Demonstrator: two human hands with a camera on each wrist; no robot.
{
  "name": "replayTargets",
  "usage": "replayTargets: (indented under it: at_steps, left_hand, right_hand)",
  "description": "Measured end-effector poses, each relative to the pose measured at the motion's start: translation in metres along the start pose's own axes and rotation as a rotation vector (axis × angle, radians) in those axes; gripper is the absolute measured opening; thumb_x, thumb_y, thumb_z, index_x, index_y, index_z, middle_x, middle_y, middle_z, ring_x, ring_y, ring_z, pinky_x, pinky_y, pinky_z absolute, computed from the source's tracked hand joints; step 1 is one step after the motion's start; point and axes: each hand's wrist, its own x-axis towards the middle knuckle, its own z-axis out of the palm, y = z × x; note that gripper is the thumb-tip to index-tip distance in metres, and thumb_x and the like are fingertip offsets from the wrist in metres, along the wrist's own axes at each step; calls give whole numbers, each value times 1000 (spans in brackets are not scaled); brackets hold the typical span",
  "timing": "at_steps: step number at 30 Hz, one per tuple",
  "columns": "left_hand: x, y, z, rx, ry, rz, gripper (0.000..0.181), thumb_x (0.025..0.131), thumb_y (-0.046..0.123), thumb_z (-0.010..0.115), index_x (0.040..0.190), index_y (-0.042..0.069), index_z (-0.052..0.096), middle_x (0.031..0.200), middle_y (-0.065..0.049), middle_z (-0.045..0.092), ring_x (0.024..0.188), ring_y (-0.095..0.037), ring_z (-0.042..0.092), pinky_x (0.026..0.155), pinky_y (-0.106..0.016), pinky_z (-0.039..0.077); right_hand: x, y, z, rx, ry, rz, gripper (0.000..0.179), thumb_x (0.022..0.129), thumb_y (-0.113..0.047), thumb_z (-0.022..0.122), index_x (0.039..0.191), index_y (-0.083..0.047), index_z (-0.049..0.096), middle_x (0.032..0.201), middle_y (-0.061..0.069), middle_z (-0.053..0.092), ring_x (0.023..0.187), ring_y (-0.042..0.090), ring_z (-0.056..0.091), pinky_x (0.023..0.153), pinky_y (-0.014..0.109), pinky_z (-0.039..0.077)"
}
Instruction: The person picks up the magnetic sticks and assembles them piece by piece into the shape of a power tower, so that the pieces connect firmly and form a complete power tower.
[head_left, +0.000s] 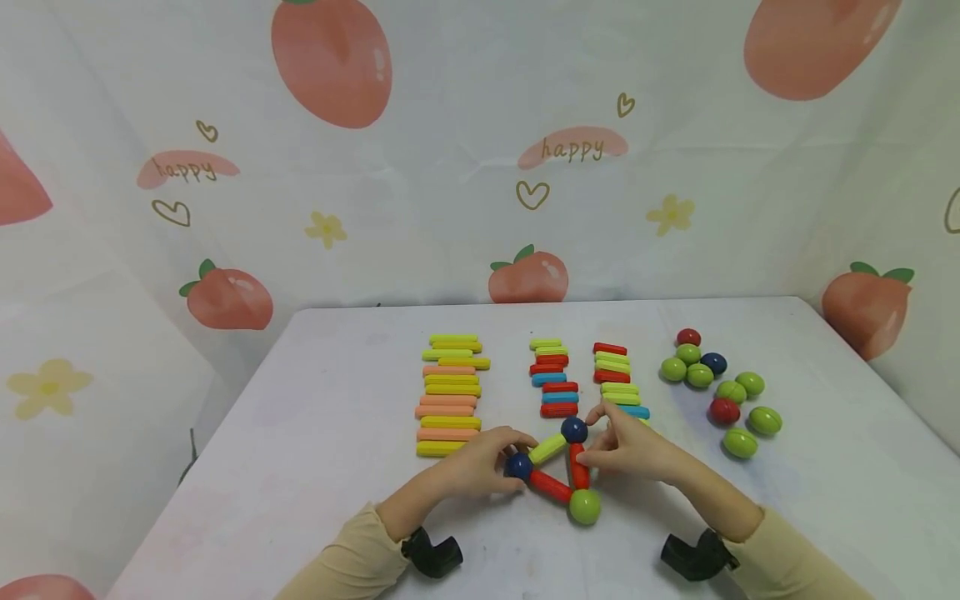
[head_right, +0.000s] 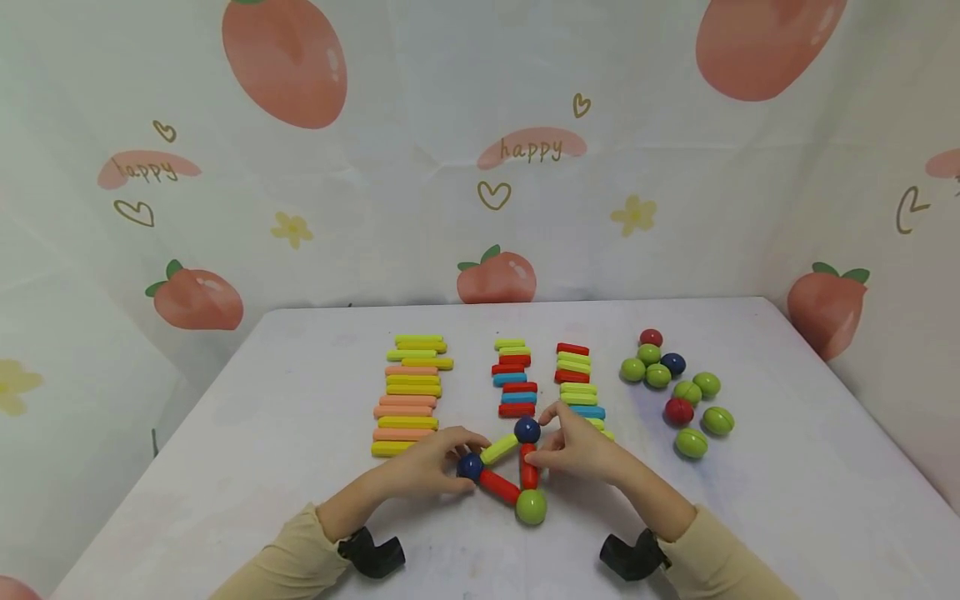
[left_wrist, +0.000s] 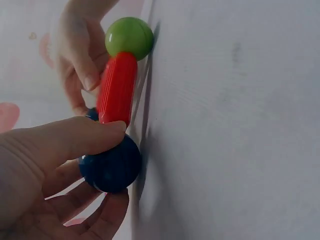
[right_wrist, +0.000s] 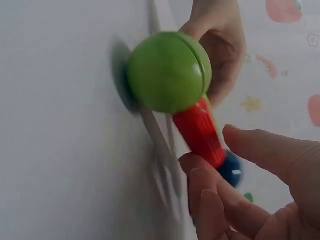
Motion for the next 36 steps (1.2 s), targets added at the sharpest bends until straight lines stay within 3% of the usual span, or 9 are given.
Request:
replayTargets:
  at_steps: [3, 8, 12, 16, 24, 30, 36]
  left_hand:
    - [1, -1, -1, 10, 27, -25, 46, 81, 16, 72, 124, 14, 56, 114, -1, 59, 97, -10, 52, 83, -18, 47]
    - [1, -5, -2, -8, 65, -39, 45, 82, 16, 71, 124, 11, 55, 120, -4, 58, 104, -15, 55, 90, -23, 50]
    - [1, -6, -3, -65, 82, -66, 46, 83, 15, 70, 125, 9, 53, 118, -6, 58, 104, -18, 57, 89, -25, 52]
    - [2, -7, -3, -95, 111, -87, 45, 83, 15, 70, 124, 9, 53, 114, -7, 60, 101, -18, 58, 86, -26, 54]
    - [3, -8, -3, -102, 147, -77, 42, 81, 13, 72, 120, 7, 55, 109, -10, 63, 97, -19, 60, 81, -25, 55]
    - [4, -9, -4, -105, 145, -66, 41, 81, 13, 71, 119, 7, 56, 110, -11, 62, 97, -21, 61, 81, -26, 55]
    - [4, -10, -5, -118, 143, -67, 41, 81, 13, 72, 119, 6, 57, 111, -10, 63, 98, -20, 62, 82, -26, 55]
  right_hand:
    - [-2, -1, -7, -90, 45, -11, 47, 83, -26, 70, 110, -1, 41, 80, 6, 68, 68, 15, 58, 62, 23, 50]
    - [-7, 1, -29, -328, 198, -86, 25, 81, -20, 71, 96, -5, 58, 83, 2, 65, 72, 12, 54, 61, 20, 47]
    - [-14, 4, -43, -405, 170, -46, 19, 77, -19, 75, 86, -9, 61, 79, -1, 60, 73, 13, 50, 59, 21, 45]
    - [-21, 7, -42, -440, 122, 9, 19, 72, -20, 79, 81, -14, 63, 77, -3, 59, 73, 13, 49, 57, 20, 44]
    - [-26, 8, -30, -601, 174, 39, 21, 66, -23, 83, 80, -20, 68, 72, -7, 58, 71, 11, 47, 57, 23, 40]
    - [-25, 8, -31, -570, 147, 21, 18, 70, -21, 81, 84, -18, 70, 77, -7, 62, 72, 11, 48, 57, 21, 43]
    - [-18, 10, -39, -394, 159, -216, 21, 79, -21, 73, 98, -11, 69, 86, -3, 66, 71, 5, 50, 58, 18, 46]
